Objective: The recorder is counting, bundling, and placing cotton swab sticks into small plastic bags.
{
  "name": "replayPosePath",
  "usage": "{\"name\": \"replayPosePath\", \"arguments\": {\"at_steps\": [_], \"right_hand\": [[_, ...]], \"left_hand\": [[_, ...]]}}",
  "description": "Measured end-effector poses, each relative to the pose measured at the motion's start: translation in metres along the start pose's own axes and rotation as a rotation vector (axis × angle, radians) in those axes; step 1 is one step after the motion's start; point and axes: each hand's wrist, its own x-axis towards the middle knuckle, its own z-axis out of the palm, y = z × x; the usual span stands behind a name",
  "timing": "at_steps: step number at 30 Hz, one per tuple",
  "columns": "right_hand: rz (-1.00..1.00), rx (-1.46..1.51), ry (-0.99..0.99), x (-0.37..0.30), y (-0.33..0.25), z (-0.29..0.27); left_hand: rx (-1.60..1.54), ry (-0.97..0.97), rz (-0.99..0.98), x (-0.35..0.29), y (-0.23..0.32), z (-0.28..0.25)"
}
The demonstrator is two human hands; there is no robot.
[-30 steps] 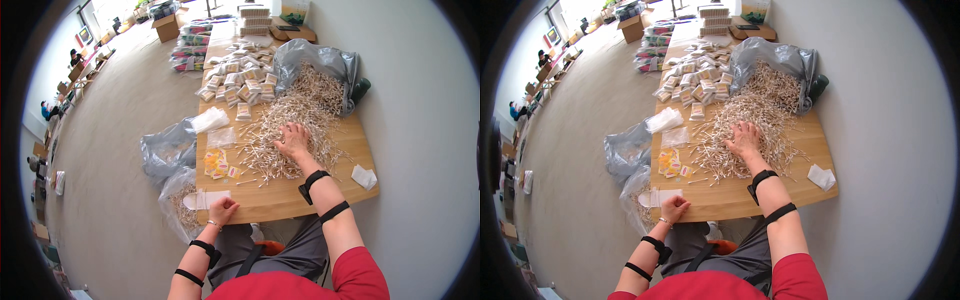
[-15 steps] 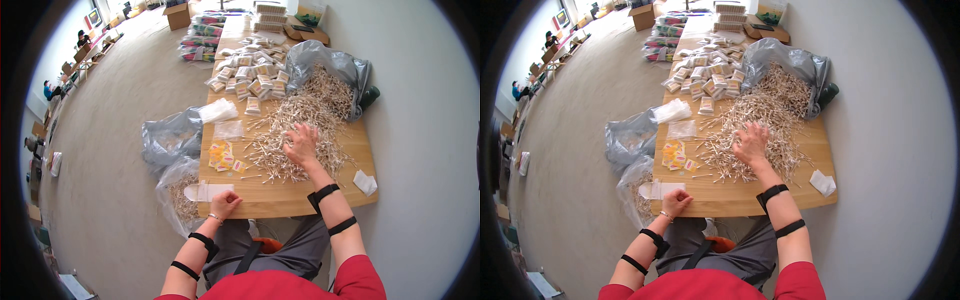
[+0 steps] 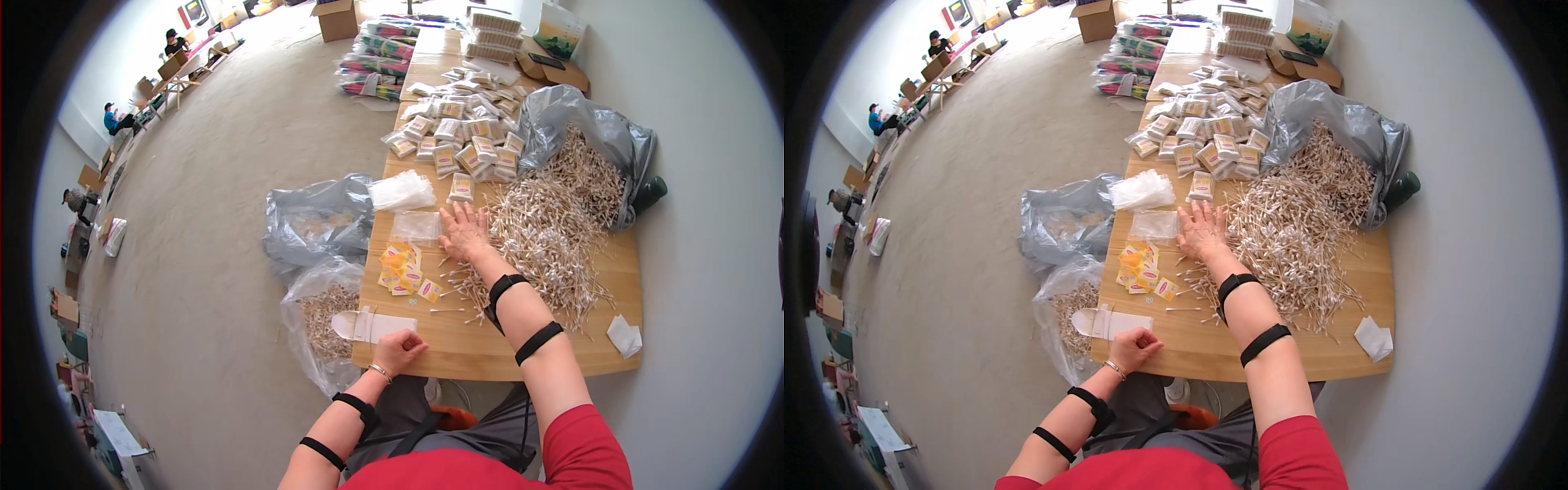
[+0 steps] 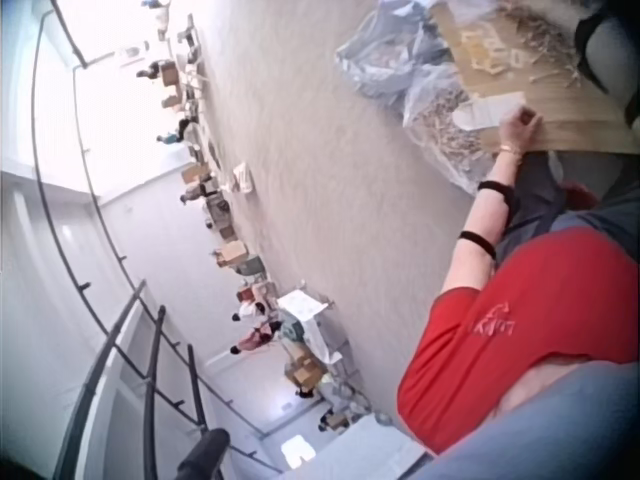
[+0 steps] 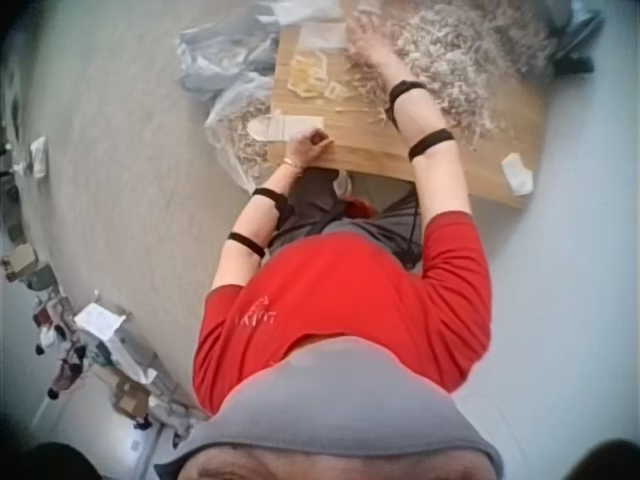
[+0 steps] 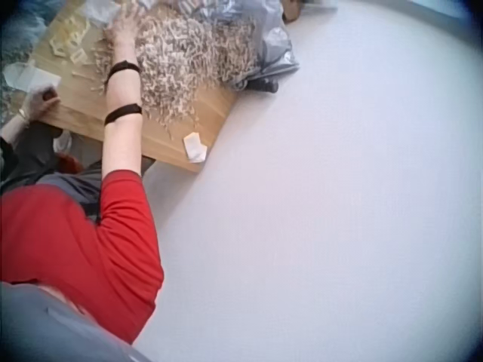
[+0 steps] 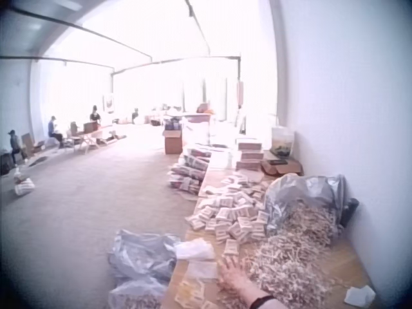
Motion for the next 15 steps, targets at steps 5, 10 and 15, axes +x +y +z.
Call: {"name": "replayPosePath", "arguments": {"at_steps": [5,10,15], "right_hand": [[-0.008,0.021,0.070,-0.009,0.001,0.001],[-0.012,-0.162,-0.253,-0.001,-0.016,-0.043],[-0.148,0.101,0.110,0.047,-0.032,-0.031]], "left_hand": [[-0.079,-0.035,-0.020,0.003,0.000,0.000],[-0.027,-0.019,-0.012,0.000,0.001,-0.007],[-0.037,-0.010,0.034,0.004,0.001,-0.003]]}}
